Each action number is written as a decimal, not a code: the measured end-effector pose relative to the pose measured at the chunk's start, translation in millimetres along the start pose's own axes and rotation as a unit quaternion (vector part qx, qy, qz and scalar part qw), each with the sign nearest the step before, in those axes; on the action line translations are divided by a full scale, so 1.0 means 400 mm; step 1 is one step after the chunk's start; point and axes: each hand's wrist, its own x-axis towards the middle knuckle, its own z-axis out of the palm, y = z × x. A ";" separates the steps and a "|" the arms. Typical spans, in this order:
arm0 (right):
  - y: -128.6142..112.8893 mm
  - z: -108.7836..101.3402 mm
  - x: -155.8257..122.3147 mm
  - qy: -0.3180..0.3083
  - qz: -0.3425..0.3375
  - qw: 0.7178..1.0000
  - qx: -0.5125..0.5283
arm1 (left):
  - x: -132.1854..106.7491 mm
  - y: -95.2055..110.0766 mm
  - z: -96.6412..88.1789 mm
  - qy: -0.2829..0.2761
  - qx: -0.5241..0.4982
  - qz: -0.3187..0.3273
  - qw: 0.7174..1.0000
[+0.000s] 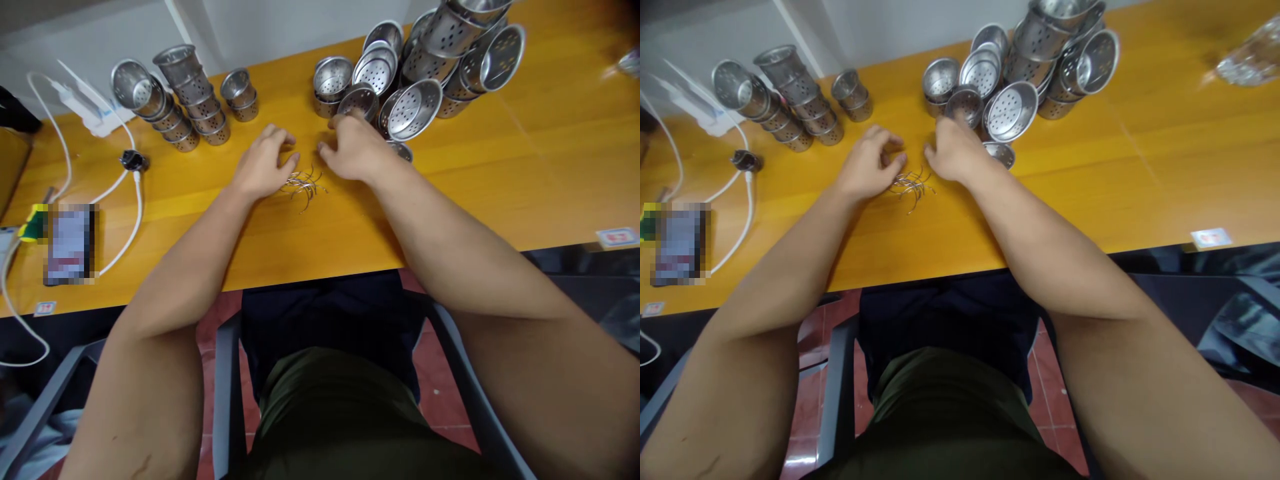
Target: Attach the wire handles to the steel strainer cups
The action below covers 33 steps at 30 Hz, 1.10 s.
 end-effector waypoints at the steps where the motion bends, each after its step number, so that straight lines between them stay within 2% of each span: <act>1: 0.002 0.001 0.004 -0.003 0.001 1.000 -0.001 | 0.002 -0.001 -0.006 0.001 -0.001 -0.005 1.000; 7: -0.009 -0.008 0.005 -0.036 0.025 0.999 -0.021 | 0.000 0.002 -0.012 -0.012 -0.010 -0.028 0.999; 11: -0.007 -0.004 0.004 -0.046 0.017 0.998 -0.045 | -0.002 -0.005 -0.005 -0.018 -0.010 -0.021 1.000; 15: 0.018 0.021 0.022 -0.037 -0.011 0.998 -0.043 | 0.000 -0.017 -0.001 -0.015 -0.013 0.003 1.000; 20: 0.058 0.064 0.054 -0.014 -0.006 0.999 -0.044 | 0.002 -0.031 0.006 -0.009 -0.025 0.019 0.999; 23: 0.069 0.068 0.054 -0.011 -0.035 0.999 -0.024 | 0.000 -0.031 0.005 -0.008 -0.029 0.023 0.999; 29: 0.014 0.026 0.008 -0.028 -0.110 0.994 0.007 | -0.002 -0.022 0.006 0.000 -0.042 0.023 0.999; 33: -0.039 0.009 -0.018 -0.035 -0.164 0.984 0.062 | 0.001 -0.035 0.019 0.006 -0.105 0.034 0.994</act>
